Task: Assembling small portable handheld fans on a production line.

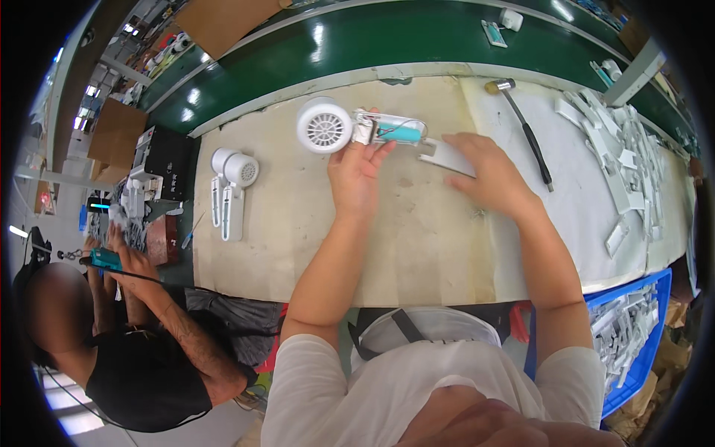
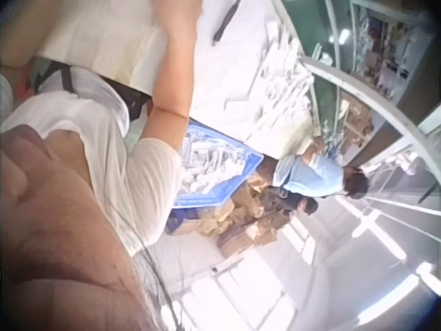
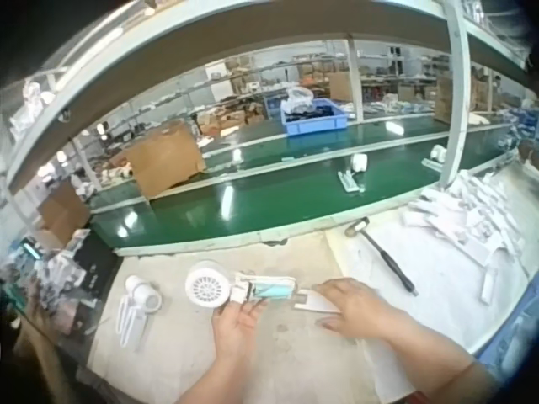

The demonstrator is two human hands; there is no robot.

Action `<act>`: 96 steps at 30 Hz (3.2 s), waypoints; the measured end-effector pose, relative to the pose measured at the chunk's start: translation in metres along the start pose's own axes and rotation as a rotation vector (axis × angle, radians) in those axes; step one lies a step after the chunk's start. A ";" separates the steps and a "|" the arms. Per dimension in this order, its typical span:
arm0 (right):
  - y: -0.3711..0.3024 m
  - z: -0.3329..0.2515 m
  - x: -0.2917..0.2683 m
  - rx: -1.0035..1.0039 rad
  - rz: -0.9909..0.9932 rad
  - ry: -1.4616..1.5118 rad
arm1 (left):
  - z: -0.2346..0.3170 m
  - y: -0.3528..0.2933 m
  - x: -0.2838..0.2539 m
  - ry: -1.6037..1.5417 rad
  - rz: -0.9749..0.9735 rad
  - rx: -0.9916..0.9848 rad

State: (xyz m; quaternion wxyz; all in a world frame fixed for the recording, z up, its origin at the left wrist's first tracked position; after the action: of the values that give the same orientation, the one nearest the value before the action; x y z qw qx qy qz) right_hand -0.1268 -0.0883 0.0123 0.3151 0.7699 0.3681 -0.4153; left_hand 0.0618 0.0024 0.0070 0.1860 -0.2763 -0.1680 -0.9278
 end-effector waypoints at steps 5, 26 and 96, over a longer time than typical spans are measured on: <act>-0.002 -0.006 -0.004 0.102 -0.213 -0.025 | -0.004 -0.003 0.000 -0.062 -0.012 -0.030; 0.005 -0.041 0.014 -0.375 0.513 0.073 | -0.022 -0.024 0.029 -0.097 0.026 0.050; 0.160 0.052 -0.021 0.327 0.034 0.947 | 0.012 0.030 -0.042 0.153 -0.107 -0.350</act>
State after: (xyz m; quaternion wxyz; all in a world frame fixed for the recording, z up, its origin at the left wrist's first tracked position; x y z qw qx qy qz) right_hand -0.0240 -0.2209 0.0353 -0.0046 0.9191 0.3882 -0.0674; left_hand 0.1130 -0.0080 -0.0019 0.0976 -0.2237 -0.0042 -0.9697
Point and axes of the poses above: each hand's wrist, its own y-axis towards the middle knuckle, its own x-axis out of the palm, z = x × y, the point moved 1 cm from there along y, towards the middle knuckle, and after that the axes turned 9 degrees about -z, right-handed, at the moved point
